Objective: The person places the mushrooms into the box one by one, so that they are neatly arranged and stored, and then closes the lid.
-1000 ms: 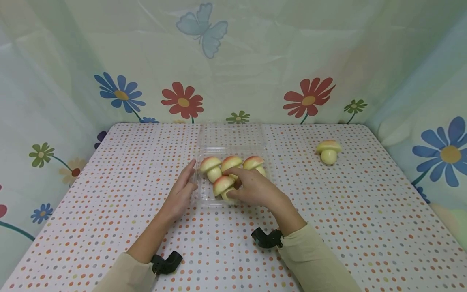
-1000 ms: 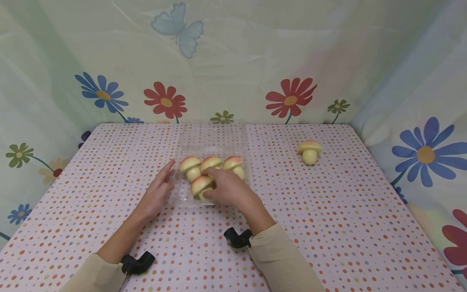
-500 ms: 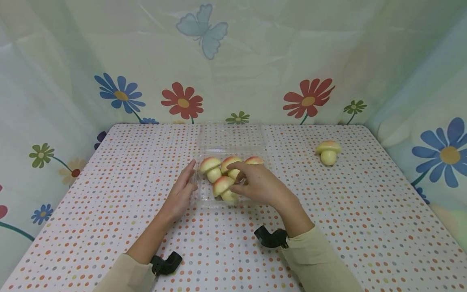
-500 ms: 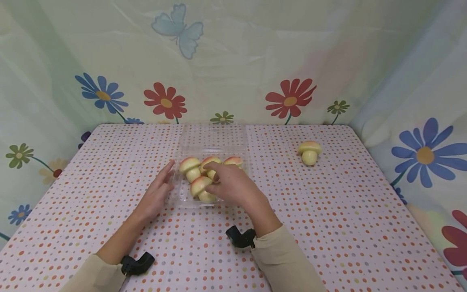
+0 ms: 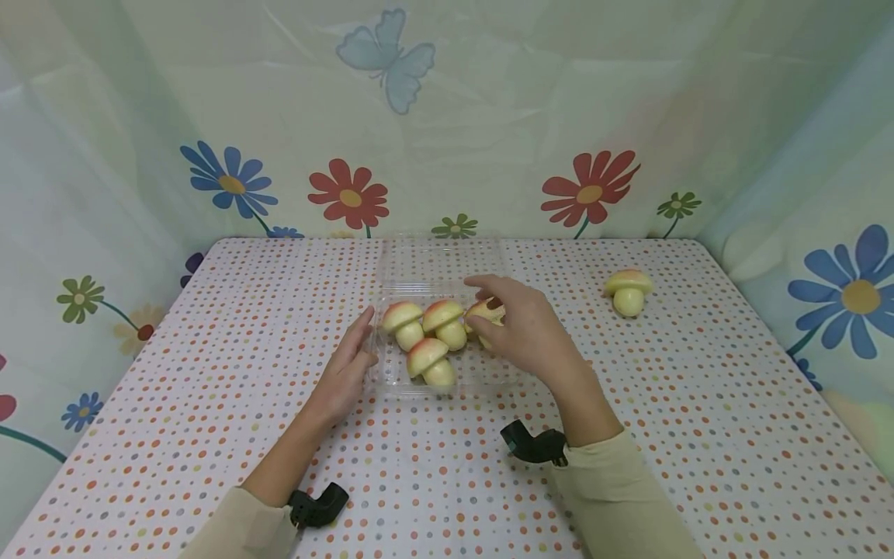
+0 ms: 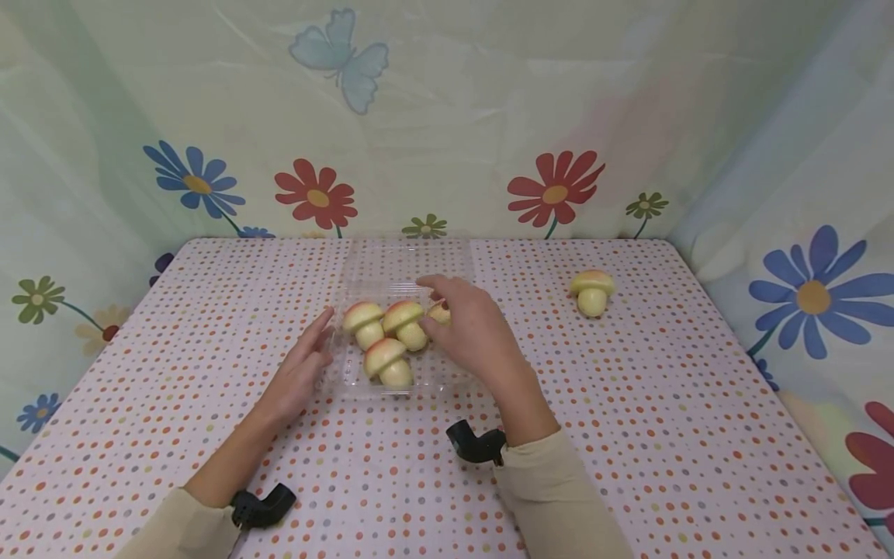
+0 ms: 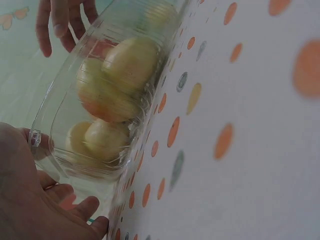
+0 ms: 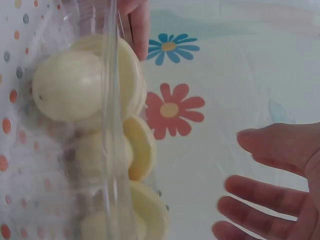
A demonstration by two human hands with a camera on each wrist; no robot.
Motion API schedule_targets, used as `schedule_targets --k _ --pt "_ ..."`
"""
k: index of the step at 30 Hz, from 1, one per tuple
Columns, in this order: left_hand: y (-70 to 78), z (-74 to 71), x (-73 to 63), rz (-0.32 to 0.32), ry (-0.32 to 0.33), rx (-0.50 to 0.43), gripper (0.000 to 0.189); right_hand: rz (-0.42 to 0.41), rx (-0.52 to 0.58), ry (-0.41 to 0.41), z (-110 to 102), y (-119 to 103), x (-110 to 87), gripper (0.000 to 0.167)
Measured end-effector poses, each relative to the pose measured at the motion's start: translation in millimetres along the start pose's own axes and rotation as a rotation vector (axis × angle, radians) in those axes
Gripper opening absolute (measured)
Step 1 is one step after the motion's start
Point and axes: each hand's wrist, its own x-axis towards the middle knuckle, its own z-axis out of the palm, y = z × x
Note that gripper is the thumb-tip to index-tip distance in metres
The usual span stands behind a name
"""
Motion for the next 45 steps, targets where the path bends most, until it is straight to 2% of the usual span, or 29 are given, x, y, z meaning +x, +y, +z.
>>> schedule_targets --k 6,12,23,29,35,40,45 --pt "0.5 0.5 -0.1 0.005 -0.002 0.009 0.072 0.01 0.016 0.222 -12.4 17.7 0.8 0.057" --pt "0.6 0.8 -0.4 -0.003 0.0 0.015 0.072 0.108 0.003 0.412 -26.2 35.3 1.4 0.059" --pt "2.6 1.0 -1.5 -0.013 0.004 0.02 0.072 0.332 -0.031 0.596 -34.3 78.7 1.9 0.064" --pt "2.5 1.2 -0.9 -0.003 -0.002 0.016 0.072 0.488 0.01 0.631 -39.3 101.5 -2.7 0.066" --pt "1.2 1.0 -1.8 0.0 0.001 0.015 0.072 0.62 0.061 0.565 -38.5 124.0 -6.5 0.075" --pt "2.2 1.0 -1.8 0.001 0.007 0.012 0.072 0.67 0.058 0.521 -33.5 143.6 -8.8 0.082" --pt "2.3 1.7 -0.7 0.005 0.004 0.015 0.073 0.693 0.073 0.494 -28.0 157.5 -11.2 0.08"
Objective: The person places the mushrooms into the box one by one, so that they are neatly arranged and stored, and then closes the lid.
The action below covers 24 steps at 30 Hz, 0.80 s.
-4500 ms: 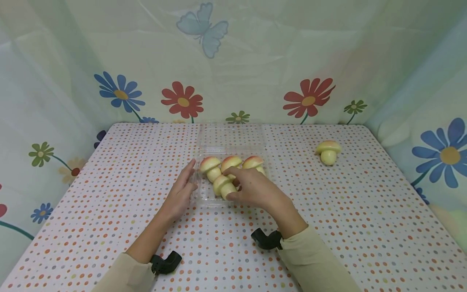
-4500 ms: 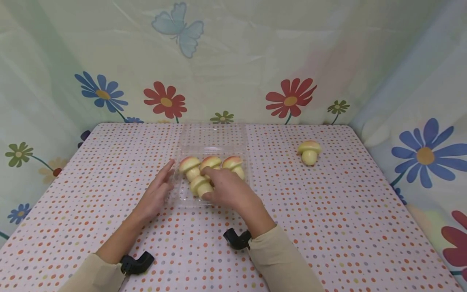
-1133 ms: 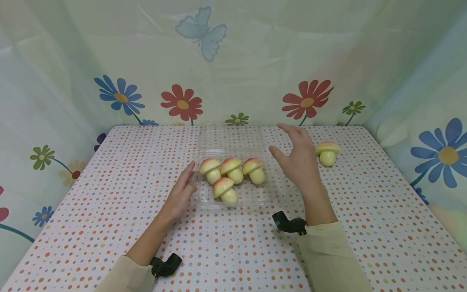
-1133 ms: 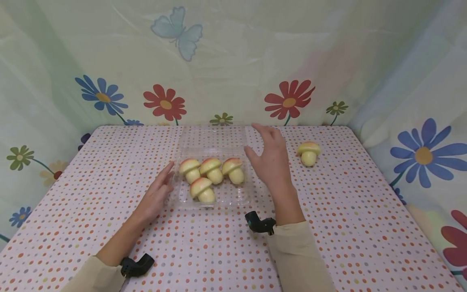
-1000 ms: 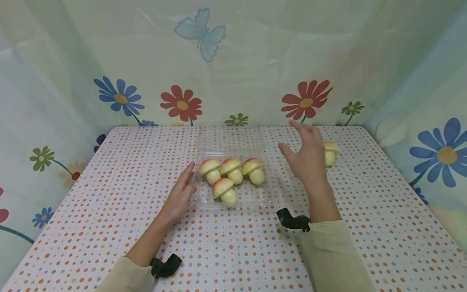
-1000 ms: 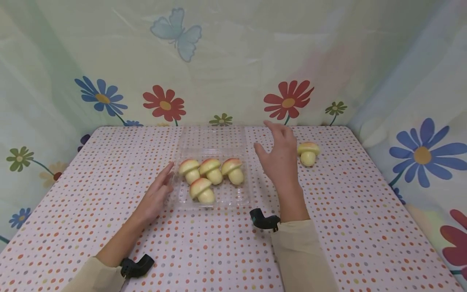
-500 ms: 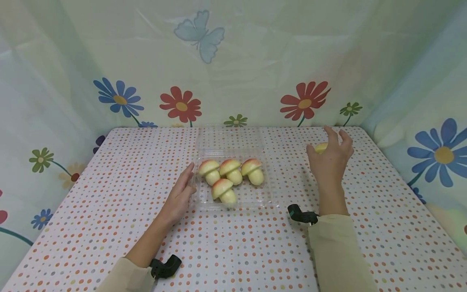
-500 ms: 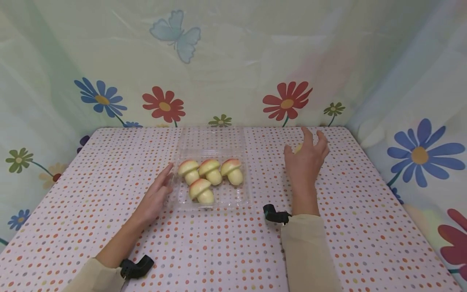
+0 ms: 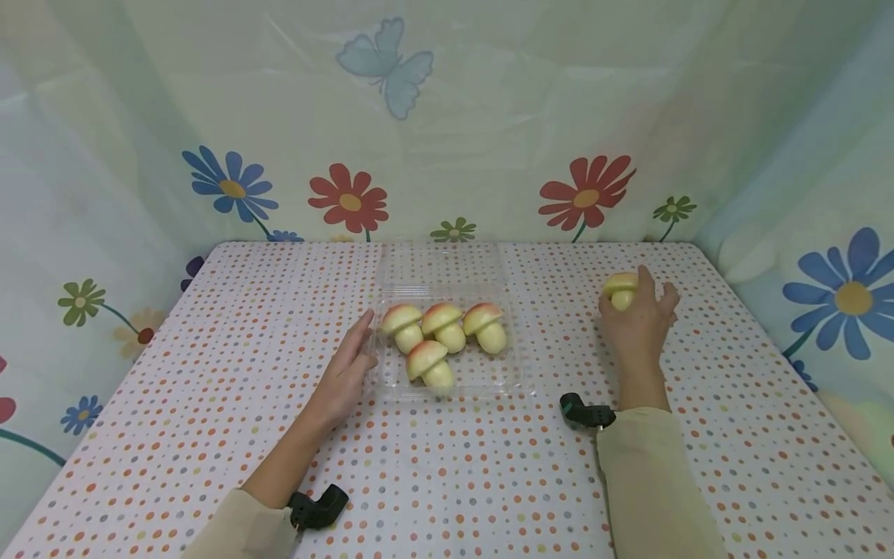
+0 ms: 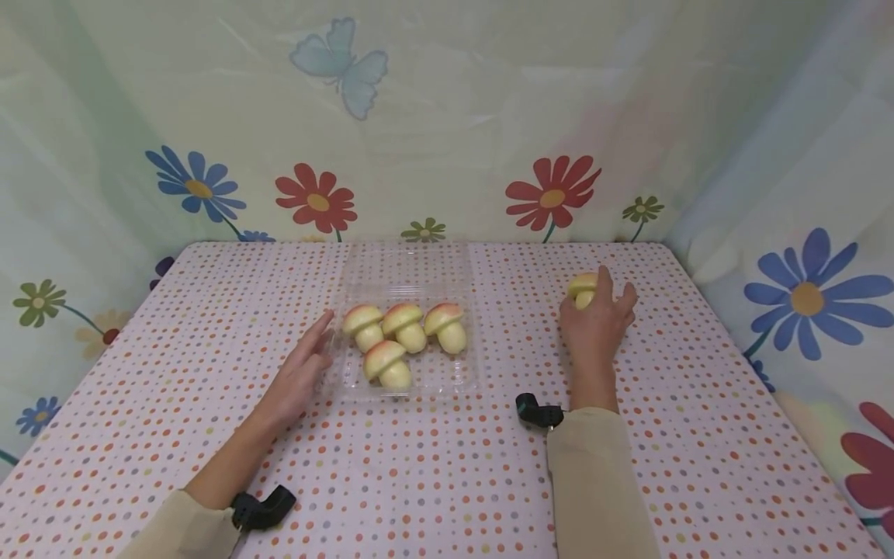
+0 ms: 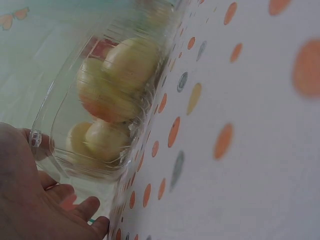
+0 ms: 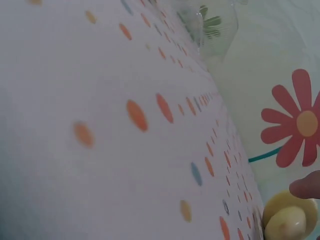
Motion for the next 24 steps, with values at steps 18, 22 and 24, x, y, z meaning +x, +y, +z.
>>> schedule_targets --k 18,22,24 --pt "-1.6 0.0 0.8 -0.002 0.003 0.001 0.073 0.105 0.014 0.049 12.6 11.6 7.6 0.065" --pt "-0.9 0.3 1.1 -0.005 0.003 0.001 0.073 0.116 0.032 0.049 11.8 11.0 8.5 0.064" --pt "-0.5 0.3 1.3 -0.005 0.003 0.001 0.073 0.106 0.044 0.049 11.6 10.5 8.6 0.064"
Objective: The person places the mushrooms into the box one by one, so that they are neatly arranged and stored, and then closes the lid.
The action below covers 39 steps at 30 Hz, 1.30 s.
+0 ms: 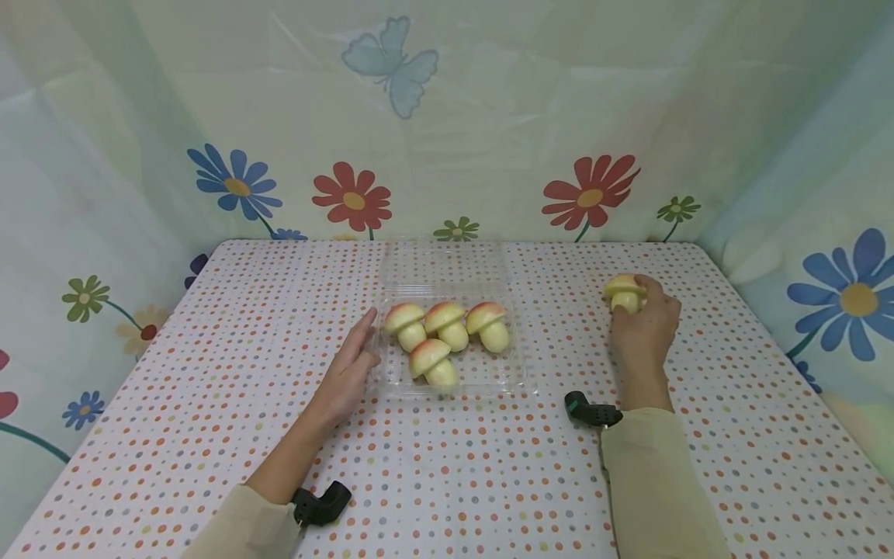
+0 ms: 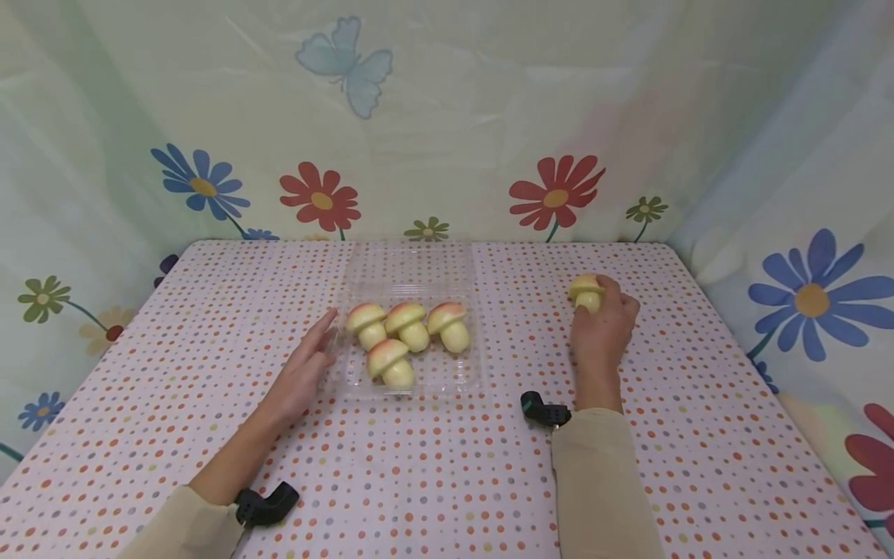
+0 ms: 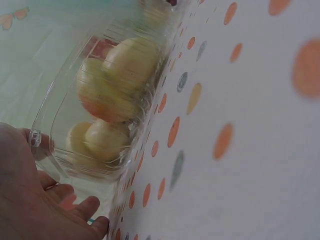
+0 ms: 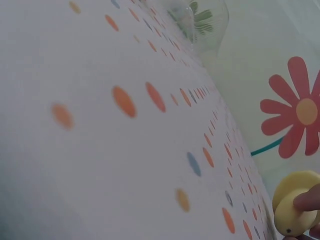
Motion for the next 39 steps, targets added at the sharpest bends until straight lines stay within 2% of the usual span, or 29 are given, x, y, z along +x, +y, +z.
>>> schedule_targets --k 6,13,24,31,39 --pt "0.4 -0.1 0.3 -0.005 0.002 0.002 0.073 -0.076 0.053 0.003 0.8 -3.4 -3.3 0.066" --pt "2.6 -0.2 0.2 -0.002 0.0 0.013 0.073 -0.1 0.096 0.014 -7.6 -16.8 -9.8 0.063" --pt "1.6 -0.6 -0.6 -0.002 -0.001 0.014 0.073 -0.104 0.18 -0.084 -16.2 -41.1 -18.6 0.066" --pt "1.5 -0.6 -0.5 -0.002 -0.001 0.012 0.073 -0.22 0.157 -0.152 -27.1 -53.8 -29.2 0.067" --pt "1.0 -0.7 -0.5 -0.002 -0.007 0.002 0.073 -0.389 0.14 -0.324 -33.3 -69.4 -43.0 0.066"
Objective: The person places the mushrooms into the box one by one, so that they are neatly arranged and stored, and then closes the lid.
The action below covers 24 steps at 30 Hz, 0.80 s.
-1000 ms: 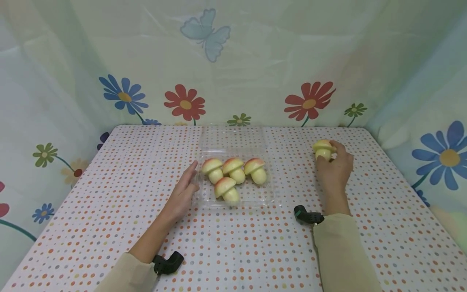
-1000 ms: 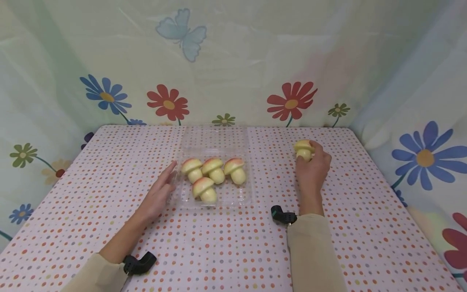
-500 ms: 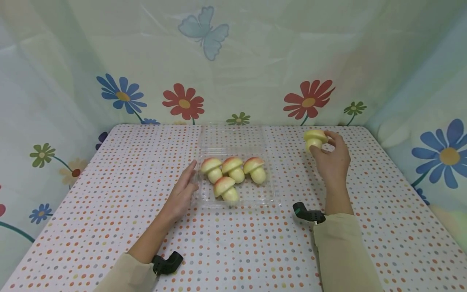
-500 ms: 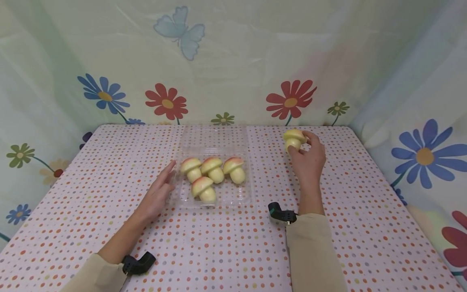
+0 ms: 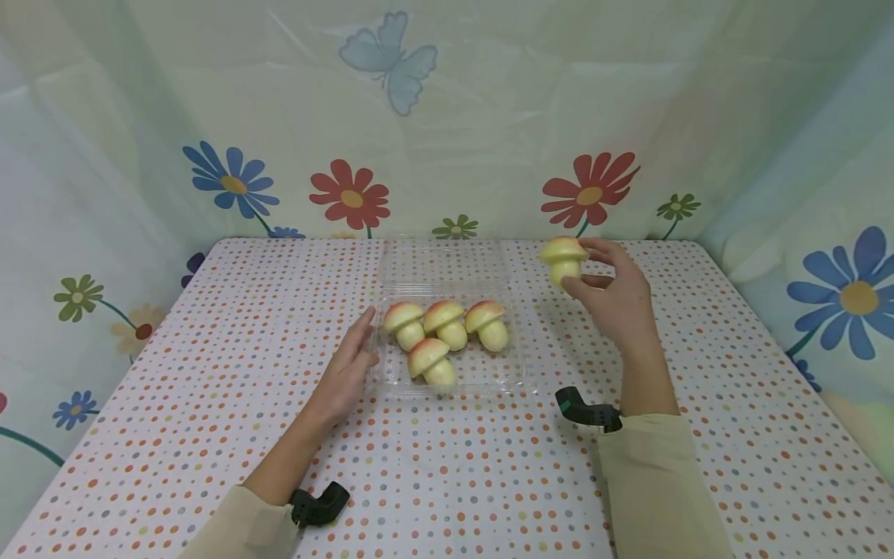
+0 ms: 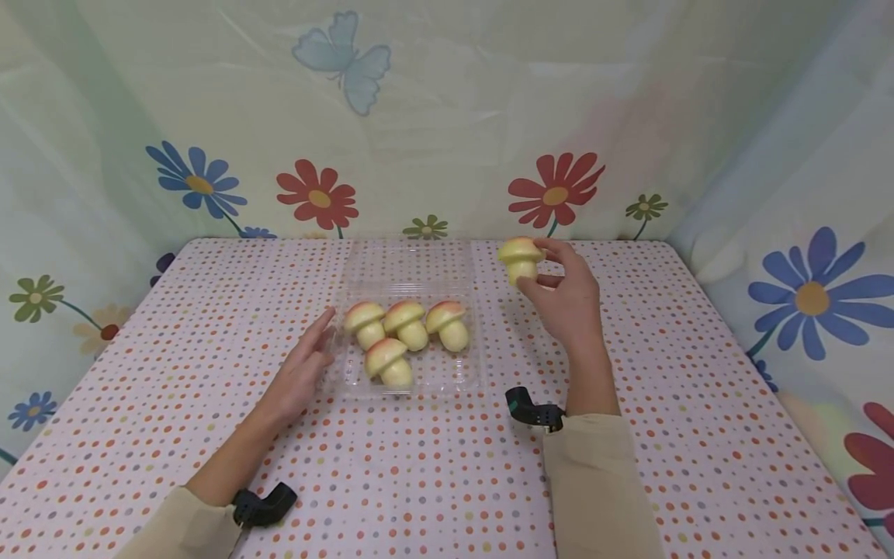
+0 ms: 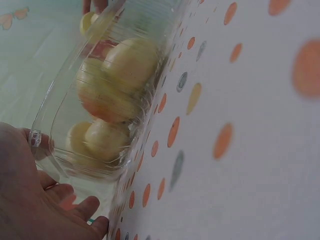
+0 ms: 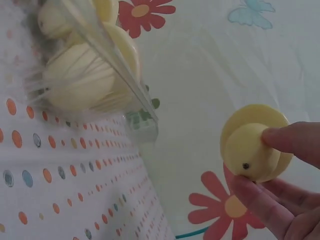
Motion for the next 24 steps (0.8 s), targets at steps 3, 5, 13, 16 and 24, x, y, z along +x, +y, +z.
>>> schedule_targets --k 3,5,13,16,24 --pt "0.1 -0.2 -0.2 0.001 0.0 -0.001 0.073 -0.051 -0.006 -0.068 3.0 -6.9 -2.4 0.066" --pt "0.0 -0.3 -0.3 0.001 0.0 0.0 0.073 -0.083 -0.015 -0.112 5.5 -11.1 -4.1 0.065" --pt "-0.2 -0.4 0.0 0.011 0.001 0.006 0.073 -0.179 -0.043 -0.295 15.2 -22.2 -9.6 0.06" --pt "-0.3 -0.4 -0.1 0.01 -0.002 0.001 0.073 -0.202 -0.061 -0.328 18.9 -24.4 -11.3 0.063" --pt "-1.2 -0.6 -0.4 0.013 0.001 0.004 0.073 -0.241 -0.104 -0.39 26.2 -36.4 -17.5 0.061"
